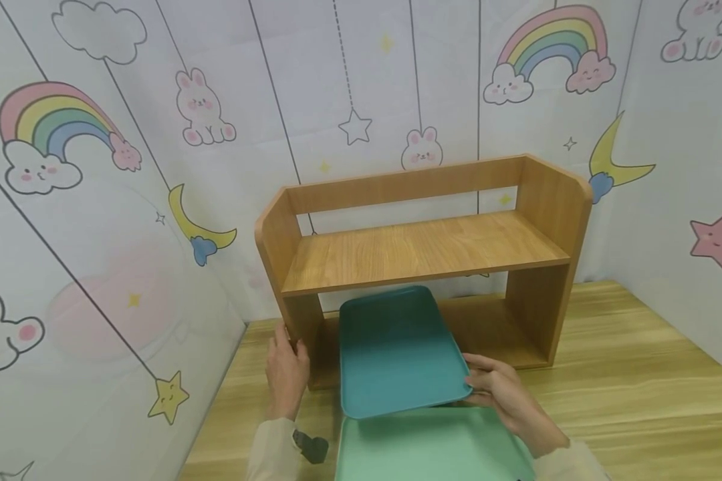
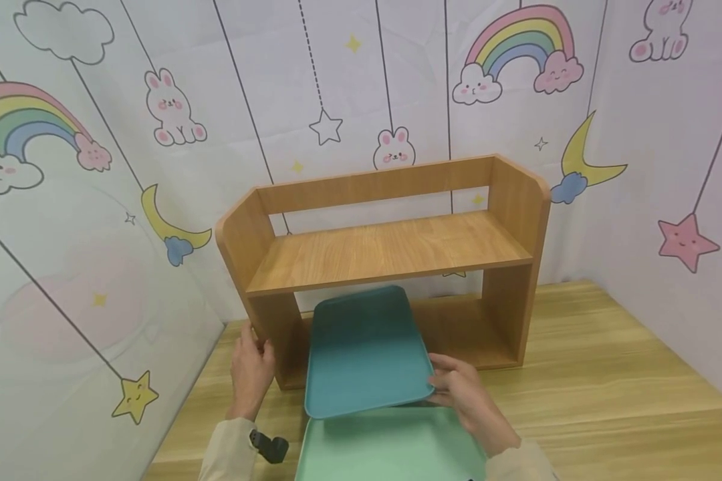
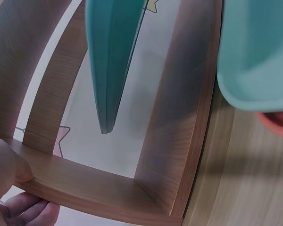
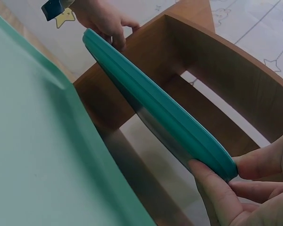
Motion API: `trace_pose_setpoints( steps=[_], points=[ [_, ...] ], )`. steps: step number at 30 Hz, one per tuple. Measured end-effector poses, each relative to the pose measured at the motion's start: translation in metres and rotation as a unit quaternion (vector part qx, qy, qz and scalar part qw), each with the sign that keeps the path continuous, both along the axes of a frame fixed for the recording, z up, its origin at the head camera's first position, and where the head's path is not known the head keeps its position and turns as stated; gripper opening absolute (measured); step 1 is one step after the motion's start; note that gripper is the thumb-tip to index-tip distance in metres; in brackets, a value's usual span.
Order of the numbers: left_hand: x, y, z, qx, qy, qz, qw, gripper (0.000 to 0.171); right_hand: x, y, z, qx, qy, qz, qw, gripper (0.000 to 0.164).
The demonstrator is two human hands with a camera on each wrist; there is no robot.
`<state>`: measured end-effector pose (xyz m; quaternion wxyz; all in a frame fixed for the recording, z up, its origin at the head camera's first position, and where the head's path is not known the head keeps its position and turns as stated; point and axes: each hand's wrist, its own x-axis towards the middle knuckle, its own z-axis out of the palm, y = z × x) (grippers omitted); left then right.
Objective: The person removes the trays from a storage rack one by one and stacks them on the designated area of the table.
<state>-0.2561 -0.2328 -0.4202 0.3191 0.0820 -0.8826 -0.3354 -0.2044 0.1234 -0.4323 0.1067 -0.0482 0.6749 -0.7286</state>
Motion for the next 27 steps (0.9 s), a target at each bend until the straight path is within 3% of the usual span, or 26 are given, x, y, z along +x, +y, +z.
trace_pose_setpoints(
  steps=[17, 27],
  points=[
    [0.000, 0.000, 0.000, -0.006, 0.001, -0.003, 1.0000, 0.050, 0.007, 0.019, 0.001, -0.018, 0.015, 0.011, 1.000, 0.063],
    [0.001, 0.000, 0.000, -0.005, -0.005, -0.004, 1.0000, 0.049, 0.011, 0.031, -0.003, 0.003, 0.021, 0.028, 0.999, 0.064]
  ],
)
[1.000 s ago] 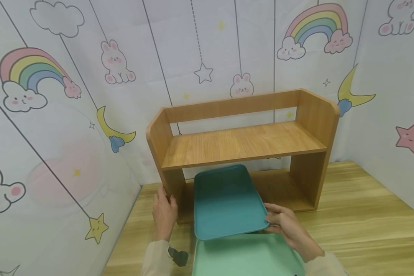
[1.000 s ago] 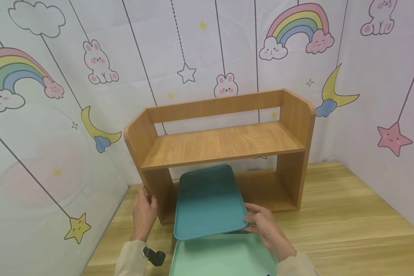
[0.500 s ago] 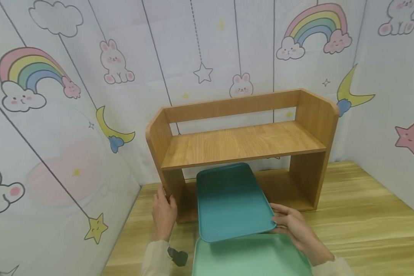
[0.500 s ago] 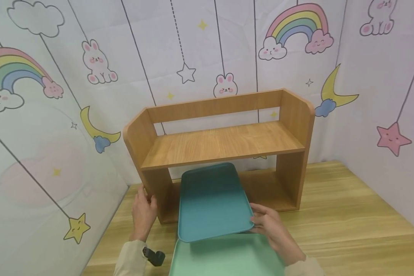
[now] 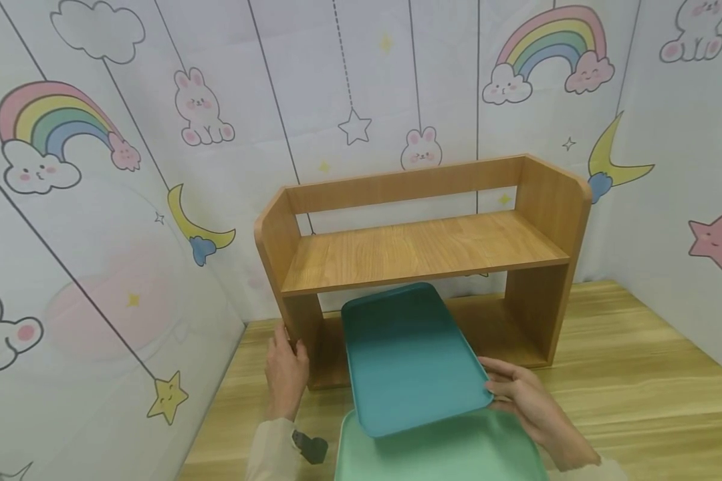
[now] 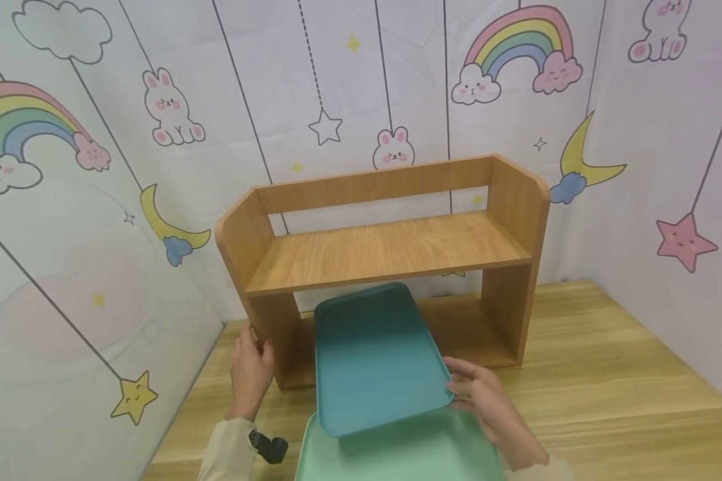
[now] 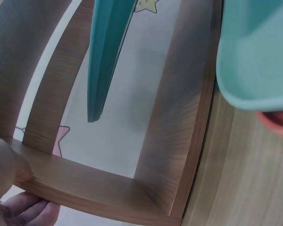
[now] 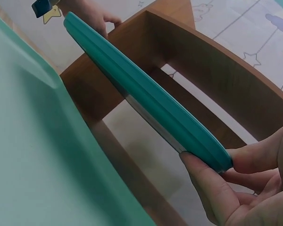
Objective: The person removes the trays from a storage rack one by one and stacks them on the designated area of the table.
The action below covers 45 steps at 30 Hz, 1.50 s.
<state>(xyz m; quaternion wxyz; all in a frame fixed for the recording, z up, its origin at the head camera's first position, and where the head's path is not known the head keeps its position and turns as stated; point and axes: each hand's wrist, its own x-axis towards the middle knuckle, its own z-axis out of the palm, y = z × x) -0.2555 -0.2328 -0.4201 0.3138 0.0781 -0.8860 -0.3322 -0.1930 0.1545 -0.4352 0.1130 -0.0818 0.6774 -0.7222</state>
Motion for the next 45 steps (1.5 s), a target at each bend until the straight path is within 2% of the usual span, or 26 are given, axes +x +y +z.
trace_pose_setpoints(
  steps=[18, 27, 35, 45],
  points=[
    [0.001, 0.001, 0.001, 0.002, -0.007, 0.000, 1.0000, 0.051, 0.007, 0.012, -0.001, 0.000, 0.010, 0.002, 1.000, 0.060],
    [0.001, 0.001, 0.001, -0.006, 0.015, 0.001, 0.9999, 0.048, 0.009, 0.018, -0.002, 0.003, 0.015, 0.010, 1.000, 0.060],
    [0.001, -0.001, 0.001, -0.004, 0.006, -0.001, 1.0000, 0.048, 0.012, 0.022, -0.005, 0.023, 0.016, -0.009, 1.000, 0.057],
    [0.000, 0.000, 0.000, -0.008, 0.015, 0.000, 0.9999, 0.048, 0.015, 0.027, -0.010, 0.026, 0.015, -0.040, 0.999, 0.053]
  ],
)
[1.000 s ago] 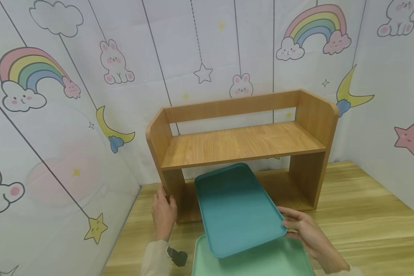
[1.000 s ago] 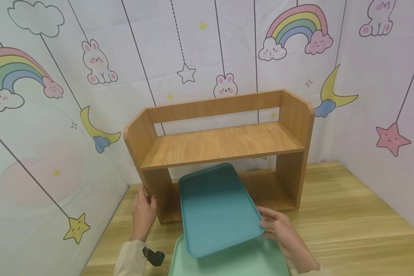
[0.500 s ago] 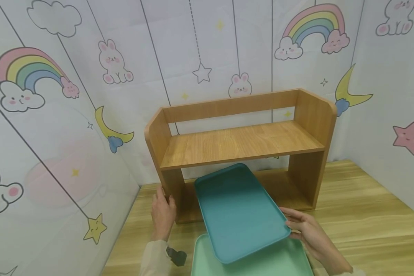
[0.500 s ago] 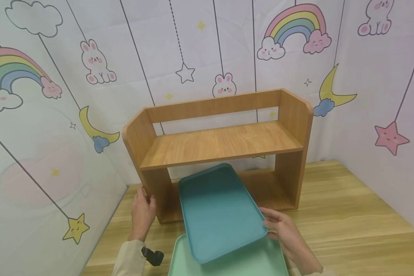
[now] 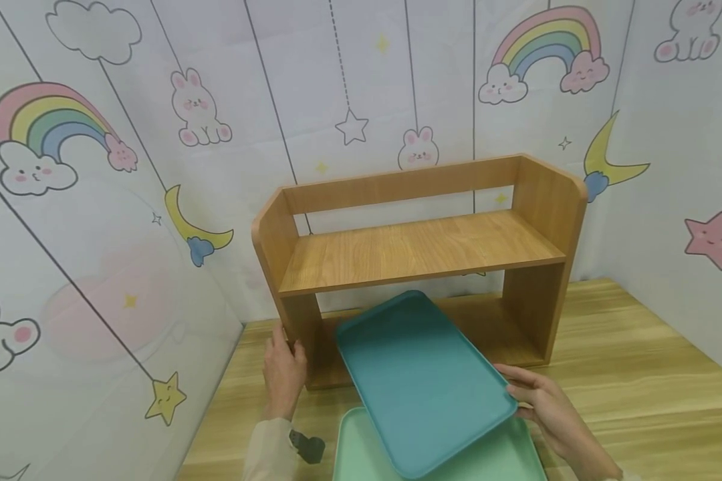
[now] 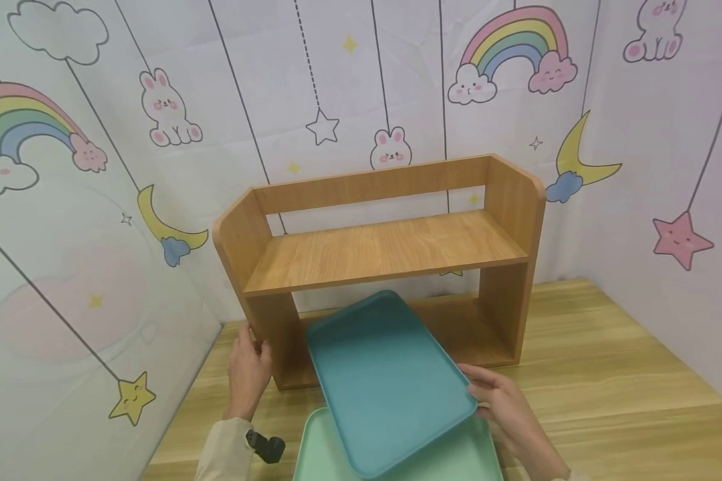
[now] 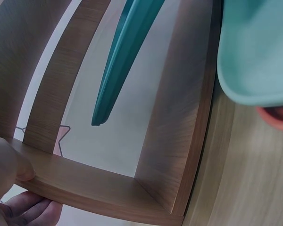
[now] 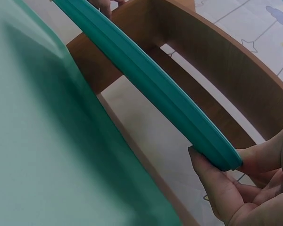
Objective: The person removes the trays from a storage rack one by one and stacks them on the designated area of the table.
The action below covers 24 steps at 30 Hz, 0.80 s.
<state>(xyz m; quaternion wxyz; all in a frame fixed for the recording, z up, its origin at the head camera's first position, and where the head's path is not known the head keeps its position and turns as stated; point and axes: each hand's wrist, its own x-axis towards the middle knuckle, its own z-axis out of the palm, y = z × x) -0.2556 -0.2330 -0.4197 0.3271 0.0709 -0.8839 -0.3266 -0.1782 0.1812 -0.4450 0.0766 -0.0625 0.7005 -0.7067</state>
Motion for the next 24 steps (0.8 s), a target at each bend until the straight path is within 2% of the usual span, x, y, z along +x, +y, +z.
trace_pose_setpoints(
  steps=[15, 24],
  points=[
    [0.002, -0.002, 0.002, 0.002, -0.009, -0.012, 0.9999, 0.049, 0.003, 0.008, -0.002, 0.013, -0.023, -0.044, 0.999, 0.048],
    [0.001, -0.003, 0.004, 0.001, -0.022, -0.023, 0.9995, 0.049, 0.004, 0.014, -0.005, 0.022, -0.018, -0.034, 0.999, 0.046]
  ],
)
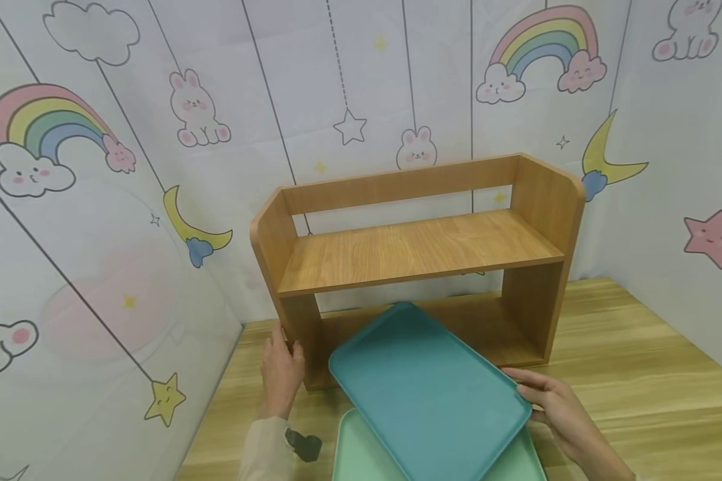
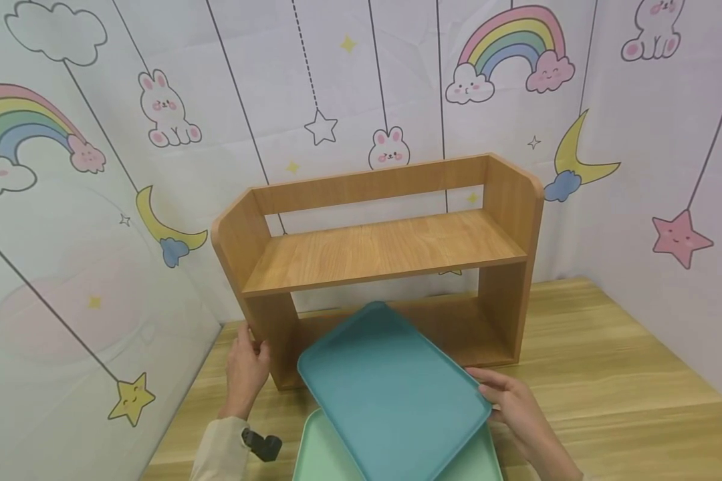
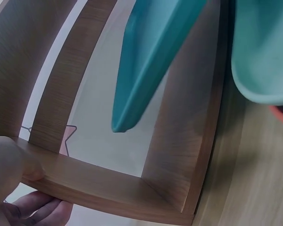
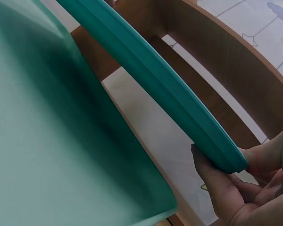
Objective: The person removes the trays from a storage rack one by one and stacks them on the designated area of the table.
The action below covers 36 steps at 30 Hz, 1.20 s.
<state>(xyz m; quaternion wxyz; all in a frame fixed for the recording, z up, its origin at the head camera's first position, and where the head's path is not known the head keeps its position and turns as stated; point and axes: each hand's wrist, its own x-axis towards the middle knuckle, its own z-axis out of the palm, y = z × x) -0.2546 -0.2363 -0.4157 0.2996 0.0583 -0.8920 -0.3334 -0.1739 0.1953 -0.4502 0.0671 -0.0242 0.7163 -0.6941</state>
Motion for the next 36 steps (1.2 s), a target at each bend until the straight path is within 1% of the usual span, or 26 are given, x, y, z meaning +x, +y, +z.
trace_pose_setpoints(
  steps=[7, 14, 19, 23, 33, 36],
  points=[
    [-0.001, -0.002, 0.002, -0.003, -0.018, -0.010, 0.9998, 0.047, 0.000, 0.002, -0.001, -0.002, -0.003, 0.011, 1.000, 0.045],
    [0.000, -0.004, 0.008, -0.006, -0.038, -0.021, 0.9991, 0.044, -0.002, 0.005, -0.001, 0.003, 0.005, 0.030, 1.000, 0.046],
    [-0.001, -0.006, 0.010, -0.015, -0.049, -0.022, 0.9985, 0.043, -0.005, 0.006, 0.000, 0.003, 0.011, 0.043, 0.999, 0.045],
    [-0.001, -0.006, 0.010, -0.017, -0.058, -0.023, 0.9979, 0.042, -0.007, 0.006, 0.000, 0.005, 0.007, 0.049, 0.999, 0.045],
    [-0.002, -0.007, 0.012, -0.021, -0.060, -0.021, 0.9978, 0.042, -0.010, 0.007, 0.001, 0.008, 0.015, 0.062, 0.998, 0.047],
    [-0.003, -0.008, 0.013, -0.023, -0.068, -0.026, 0.9971, 0.044, -0.011, 0.007, 0.001, 0.010, 0.013, 0.065, 0.998, 0.047]
  ],
)
